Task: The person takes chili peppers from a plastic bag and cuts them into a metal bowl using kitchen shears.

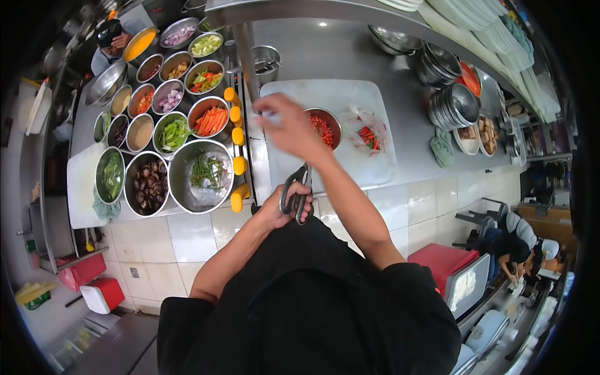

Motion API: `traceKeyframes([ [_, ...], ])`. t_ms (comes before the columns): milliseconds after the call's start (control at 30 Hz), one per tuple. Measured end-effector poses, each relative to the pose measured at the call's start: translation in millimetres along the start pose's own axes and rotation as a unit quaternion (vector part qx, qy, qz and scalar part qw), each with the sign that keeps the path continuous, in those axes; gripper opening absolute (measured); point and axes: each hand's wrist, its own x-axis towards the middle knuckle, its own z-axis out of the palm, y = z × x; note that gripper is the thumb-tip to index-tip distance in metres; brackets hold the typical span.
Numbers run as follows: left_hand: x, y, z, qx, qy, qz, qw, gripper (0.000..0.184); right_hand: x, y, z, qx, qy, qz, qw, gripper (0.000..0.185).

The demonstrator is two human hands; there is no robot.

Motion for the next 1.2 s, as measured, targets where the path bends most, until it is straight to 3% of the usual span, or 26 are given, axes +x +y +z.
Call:
traceKeyframes([
  [67, -4.6, 1.7, -0.3, -0.007, 0.021, -0.014, 1.000, 0.023, -19.9, 38.1, -41.1, -0.053, 0.051, 0.167, 0.983, 0.016],
  [100, -4.1, 1.1, -1.5, -0.006, 0.020, -0.010, 1.000, 0.022, -29.8, 55.8, -62.3, -0.162, 0.098, 0.173, 0.967, 0.011],
  [200, -3.7, -0.4, -4.6, -0.010, 0.015, -0.003, 1.000, 0.022, -68.9, 128.0, -114.0, -0.346, 0.098, 0.286, 0.888, 0.013],
  [300, -2.1, 1.0, -2.1, -0.012, 0.004, -0.005, 1.000, 0.021, -85.0, 158.2, -133.9, -0.396, 0.016, 0.293, 0.870, 0.028],
  [400, -3.0, 1.8, -0.4, -0.013, 0.011, -0.002, 1.000, 0.021, -84.1, 142.5, -132.1, -0.403, -0.027, 0.210, 0.890, 0.046],
  [500, -2.6, 0.8, -1.1, -0.015, 0.016, -0.005, 1.000, 0.021, -79.4, 149.2, -127.3, -0.388, -0.016, 0.174, 0.905, 0.045],
  [600, -2.3, -0.4, -2.6, -0.019, 0.017, 0.003, 1.000, 0.021, -68.6, 144.9, -131.0, -0.373, -0.056, 0.218, 0.900, 0.033],
  [800, -4.3, 0.0, -1.7, -0.017, 0.008, 0.004, 1.000, 0.021, -66.4, 159.7, -132.0, -0.404, -0.094, 0.161, 0.896, 0.020],
  [900, -3.3, -0.6, -4.1, -0.006, -0.001, 0.000, 1.000, 0.021, -62.6, 157.2, -132.5, -0.418, -0.124, 0.199, 0.878, 0.019],
  [1100, -1.9, -1.4, -2.0, -0.011, 0.008, 0.003, 1.000, 0.021, -61.0, 152.8, -138.2, -0.446, -0.198, 0.146, 0.860, 0.016],
  [1200, -2.9, -0.8, -0.8, -0.016, 0.011, 0.005, 1.000, 0.021, -63.3, 150.1, -140.3, -0.432, -0.181, 0.128, 0.874, 0.014],
])
